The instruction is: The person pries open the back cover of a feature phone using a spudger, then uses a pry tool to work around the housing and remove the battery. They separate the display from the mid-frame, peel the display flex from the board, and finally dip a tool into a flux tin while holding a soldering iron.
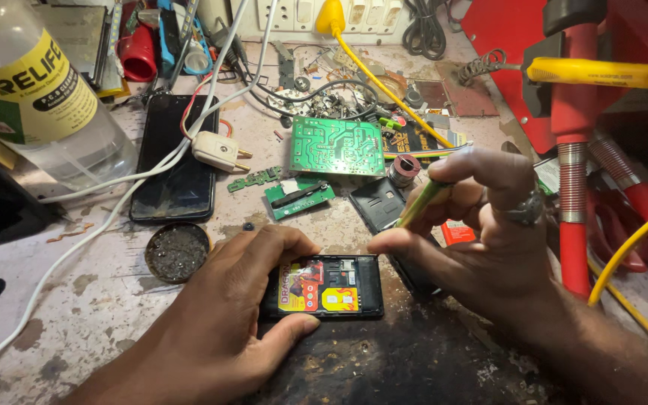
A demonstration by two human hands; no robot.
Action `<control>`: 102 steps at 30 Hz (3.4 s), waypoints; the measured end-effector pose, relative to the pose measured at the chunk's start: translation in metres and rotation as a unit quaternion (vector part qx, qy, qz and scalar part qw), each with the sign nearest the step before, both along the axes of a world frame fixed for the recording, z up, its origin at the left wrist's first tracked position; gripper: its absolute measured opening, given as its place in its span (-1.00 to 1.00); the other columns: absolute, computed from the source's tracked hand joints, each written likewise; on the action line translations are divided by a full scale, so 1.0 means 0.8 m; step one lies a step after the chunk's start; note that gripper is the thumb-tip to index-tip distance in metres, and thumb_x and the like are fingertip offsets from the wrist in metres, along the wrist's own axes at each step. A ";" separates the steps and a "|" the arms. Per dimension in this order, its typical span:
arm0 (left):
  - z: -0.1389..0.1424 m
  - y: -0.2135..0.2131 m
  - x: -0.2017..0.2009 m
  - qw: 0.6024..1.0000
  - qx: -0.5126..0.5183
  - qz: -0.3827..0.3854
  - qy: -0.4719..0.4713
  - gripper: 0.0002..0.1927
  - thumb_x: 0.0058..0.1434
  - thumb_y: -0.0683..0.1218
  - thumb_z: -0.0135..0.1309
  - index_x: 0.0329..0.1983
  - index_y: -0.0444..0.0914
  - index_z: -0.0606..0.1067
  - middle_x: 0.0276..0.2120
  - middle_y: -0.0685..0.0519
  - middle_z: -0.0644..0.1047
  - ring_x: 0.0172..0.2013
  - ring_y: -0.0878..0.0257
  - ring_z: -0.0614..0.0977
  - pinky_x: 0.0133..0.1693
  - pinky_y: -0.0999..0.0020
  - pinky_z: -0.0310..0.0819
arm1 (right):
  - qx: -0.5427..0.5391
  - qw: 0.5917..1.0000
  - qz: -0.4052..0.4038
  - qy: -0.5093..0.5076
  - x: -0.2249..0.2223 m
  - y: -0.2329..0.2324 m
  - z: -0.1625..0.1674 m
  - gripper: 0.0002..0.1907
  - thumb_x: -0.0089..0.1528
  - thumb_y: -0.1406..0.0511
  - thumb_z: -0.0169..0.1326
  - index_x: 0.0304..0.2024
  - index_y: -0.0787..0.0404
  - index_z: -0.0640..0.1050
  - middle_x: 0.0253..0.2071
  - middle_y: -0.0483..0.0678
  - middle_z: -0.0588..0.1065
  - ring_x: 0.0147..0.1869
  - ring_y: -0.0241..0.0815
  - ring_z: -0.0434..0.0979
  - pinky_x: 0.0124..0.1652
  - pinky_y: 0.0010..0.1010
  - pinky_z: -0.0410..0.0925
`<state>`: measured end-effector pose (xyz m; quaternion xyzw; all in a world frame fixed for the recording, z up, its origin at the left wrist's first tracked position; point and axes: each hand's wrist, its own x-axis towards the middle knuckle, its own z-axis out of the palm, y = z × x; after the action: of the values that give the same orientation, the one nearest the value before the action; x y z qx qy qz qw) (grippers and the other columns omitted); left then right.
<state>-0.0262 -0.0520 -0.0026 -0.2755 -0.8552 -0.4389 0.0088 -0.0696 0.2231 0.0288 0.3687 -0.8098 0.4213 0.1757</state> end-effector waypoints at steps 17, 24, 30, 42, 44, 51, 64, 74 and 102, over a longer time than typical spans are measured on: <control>-0.003 -0.001 0.004 0.996 0.014 0.003 0.083 -0.43 0.11 -0.02 0.28 0.15 -0.26 0.37 0.00 -0.12 0.51 0.08 -0.06 0.51 0.09 0.10 0.34 | 0.016 0.993 0.094 -0.076 0.009 0.000 -0.002 -0.29 0.29 0.53 0.17 0.31 0.08 0.09 0.08 -0.03 0.47 0.13 -0.20 0.67 0.11 -0.36 0.56; -0.003 0.000 0.003 0.997 0.004 0.001 0.072 -0.43 0.12 -0.01 0.29 0.15 -0.24 0.38 -0.01 -0.11 0.51 0.07 -0.05 0.52 0.08 0.09 0.34 | -0.006 0.988 0.127 -0.085 0.013 0.004 0.003 -0.43 0.33 0.54 0.10 0.28 0.09 0.18 0.09 0.01 0.47 0.21 -0.14 0.60 0.15 -0.32 0.54; -0.003 -0.001 0.004 0.999 0.008 -0.001 0.037 -0.41 0.12 0.00 0.29 0.17 -0.24 0.38 -0.01 -0.11 0.51 0.07 -0.03 0.53 0.05 0.09 0.35 | -0.055 0.988 0.086 -0.118 0.013 -0.001 0.008 -0.46 0.28 0.51 0.15 0.18 0.06 0.22 -0.03 -0.01 0.51 0.13 -0.20 0.60 0.09 -0.33 0.53; -0.005 -0.001 0.001 1.000 -0.014 0.001 0.012 -0.39 0.09 0.03 0.32 0.16 -0.21 0.37 -0.06 -0.06 0.50 0.05 0.03 0.53 0.06 0.11 0.33 | -0.043 0.990 0.108 -0.077 0.012 0.003 0.002 -0.38 0.24 0.49 0.22 0.22 0.09 0.22 0.10 -0.03 0.36 0.21 -0.20 0.51 0.20 -0.30 0.48; -0.006 0.000 0.001 1.000 -0.013 -0.001 0.028 -0.39 0.09 0.03 0.32 0.16 -0.21 0.37 -0.06 -0.05 0.50 0.05 0.02 0.53 0.07 0.11 0.32 | -0.073 0.990 0.085 -0.087 0.014 0.001 0.002 -0.42 0.26 0.49 0.28 0.18 0.04 0.28 0.06 -0.07 0.41 0.10 -0.27 0.55 0.14 -0.33 0.53; -0.008 -0.002 0.000 1.000 -0.016 -0.006 -0.001 -0.37 0.08 0.02 0.33 0.18 -0.18 0.36 -0.06 -0.04 0.48 0.07 0.04 0.53 0.08 0.12 0.32 | -0.058 0.988 0.105 -0.092 0.010 -0.006 0.009 -0.37 0.28 0.50 0.20 0.28 0.09 0.22 0.13 -0.02 0.38 0.15 -0.23 0.52 0.17 -0.34 0.49; -0.012 0.000 -0.001 0.999 0.031 -0.023 0.028 -0.33 0.03 -0.07 0.36 0.20 -0.17 0.35 0.01 -0.03 0.49 0.12 0.03 0.53 0.09 0.13 0.35 | 0.012 0.994 0.112 0.012 0.018 0.010 0.008 -0.40 0.15 0.47 0.32 0.13 0.16 0.30 0.01 0.01 0.47 0.12 -0.13 0.62 0.02 -0.46 0.54; -0.014 0.000 -0.002 0.998 0.048 -0.026 0.023 -0.32 0.03 -0.10 0.36 0.21 -0.20 0.34 0.02 -0.01 0.49 0.12 0.06 0.54 0.09 0.18 0.37 | 0.002 0.993 0.115 -0.013 0.020 0.011 0.014 -0.40 0.22 0.45 0.31 0.16 0.06 0.27 0.02 -0.03 0.51 0.10 -0.18 0.60 0.02 -0.48 0.54; 0.012 0.000 0.002 0.984 0.093 0.022 0.151 -0.21 -0.14 -0.14 0.45 0.15 -0.25 0.31 0.01 -0.11 0.41 0.07 0.05 0.55 0.07 0.22 0.46 | 0.144 0.982 0.064 -0.107 0.014 -0.006 0.017 -0.56 0.32 0.35 0.14 0.25 0.19 0.41 -0.17 -0.15 0.61 -0.07 -0.40 0.63 -0.14 -0.54 0.46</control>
<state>-0.0242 -0.0516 0.0071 -0.3173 -0.8056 -0.4693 0.1732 -0.0583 0.2186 0.0422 0.3936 -0.8510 0.3476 0.0059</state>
